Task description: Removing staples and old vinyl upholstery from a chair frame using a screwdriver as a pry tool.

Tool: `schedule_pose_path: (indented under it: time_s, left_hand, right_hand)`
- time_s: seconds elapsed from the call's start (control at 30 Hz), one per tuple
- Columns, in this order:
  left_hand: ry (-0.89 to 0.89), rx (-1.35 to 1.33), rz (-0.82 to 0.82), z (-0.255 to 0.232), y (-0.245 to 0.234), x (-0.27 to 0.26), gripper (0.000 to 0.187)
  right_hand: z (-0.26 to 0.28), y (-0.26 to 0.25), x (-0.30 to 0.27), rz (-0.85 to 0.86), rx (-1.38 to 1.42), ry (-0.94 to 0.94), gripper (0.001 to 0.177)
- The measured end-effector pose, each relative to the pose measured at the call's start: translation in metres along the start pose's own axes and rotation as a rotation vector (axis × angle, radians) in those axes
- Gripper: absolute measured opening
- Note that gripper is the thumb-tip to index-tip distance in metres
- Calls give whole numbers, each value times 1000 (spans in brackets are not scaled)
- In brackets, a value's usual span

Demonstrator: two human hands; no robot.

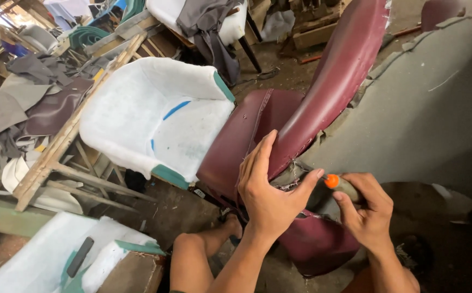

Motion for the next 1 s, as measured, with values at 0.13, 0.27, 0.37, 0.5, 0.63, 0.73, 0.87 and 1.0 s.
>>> schedule_pose_path:
  time_s: [0.13, 0.27, 0.37, 0.5, 0.63, 0.73, 0.87, 1.0]
  left_hand:
    - [21, -20, 14, -1, 0, 1, 74]
    - [2, -24, 22, -2, 0, 1, 73]
    - [-30, -31, 47, -1, 0, 1, 73]
    - [-38, -89, 28, 1, 0, 2, 66]
    - [-55, -171, 5, 10, -4, 4, 41]
    - [-29, -176, -38, 8, -6, 2, 51]
    - [-19, -134, -15, 5, -5, 0, 74]
    - [-46, -139, -2, 8, 0, -2, 77]
  right_hand:
    - [2, 1, 2, 28, 18, -49, 26]
    - [3, 0, 1, 55, 11, 1, 25]
    - [7, -5, -2, 24, -34, 2, 24]
    - [21, 8, 11, -8, -23, -11, 29]
    - [36, 37, 25, 104, 129, 99, 28]
    - [8, 25, -1, 118, 99, 172, 27]
    - [-13, 1, -27, 105, 79, 260, 22]
    - [-21, -1, -26, 79, 103, 263, 22]
Point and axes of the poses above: each hand's wrist, its own x-axis towards the middle knuckle, its own y-axis out of the palm, z = x × y, the point moved 8 cm from there along x, towards the middle knuckle, and after that the axes turned 6 degrees about -x, right-handed, at the moved point
